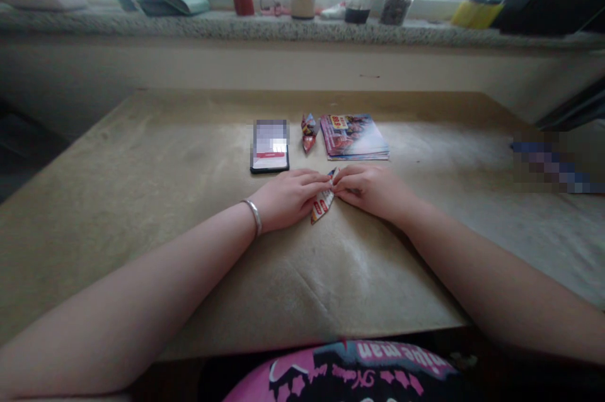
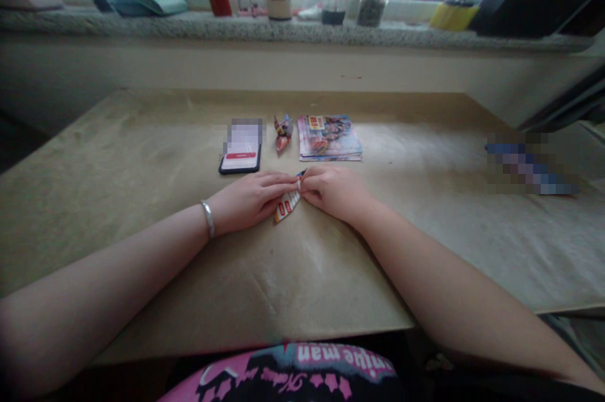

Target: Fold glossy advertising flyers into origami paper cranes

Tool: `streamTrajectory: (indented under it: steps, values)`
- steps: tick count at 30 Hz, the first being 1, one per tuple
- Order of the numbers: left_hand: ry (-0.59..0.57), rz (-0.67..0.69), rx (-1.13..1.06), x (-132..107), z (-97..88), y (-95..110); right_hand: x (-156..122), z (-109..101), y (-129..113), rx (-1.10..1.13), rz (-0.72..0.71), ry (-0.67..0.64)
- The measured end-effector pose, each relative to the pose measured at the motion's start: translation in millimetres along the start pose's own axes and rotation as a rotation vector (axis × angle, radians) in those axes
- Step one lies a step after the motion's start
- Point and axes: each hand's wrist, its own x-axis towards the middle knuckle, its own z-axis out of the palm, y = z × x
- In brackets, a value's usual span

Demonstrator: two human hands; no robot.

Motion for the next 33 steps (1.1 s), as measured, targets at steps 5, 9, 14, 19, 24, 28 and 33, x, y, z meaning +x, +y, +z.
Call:
streamTrajectory:
  steps: [5,9,14,19,24,28,33]
  values:
    - [-0.002,-0.021,0.044,0.2,-3.5,-0.1,0.7,4.8,4.8,0.016,-0.028,0.021]
    - [-0.016,-0.041,0.046,-0.1,-7.3,2.3,2.0,5.1,7.1,-0.07,0.001,0.038]
    - [-0.007,-0.04,0.029,-0.4,-6.4,2.0,4.3,3.7,4.5,-0.072,-0.007,0.002]
    - [-0.029,-0.039,0.008,-3.0,-5.8,-1.0,3.0,4.6,1.2,-0.126,0.07,-0.006]
    - [-0.049,-0.058,0.004,-2.8,-6.9,-0.4,4.9,6.9,1.6,-0.175,0.124,-0.022]
    - [-0.042,-0.084,0.015,-0.5,-8.3,3.1,8.8,8.9,2.3,-0.177,0.134,-0.027]
    - [-0.027,-0.092,0.008,-1.4,-7.5,3.6,6.4,9.6,5.7,-0.16,0.056,0.021]
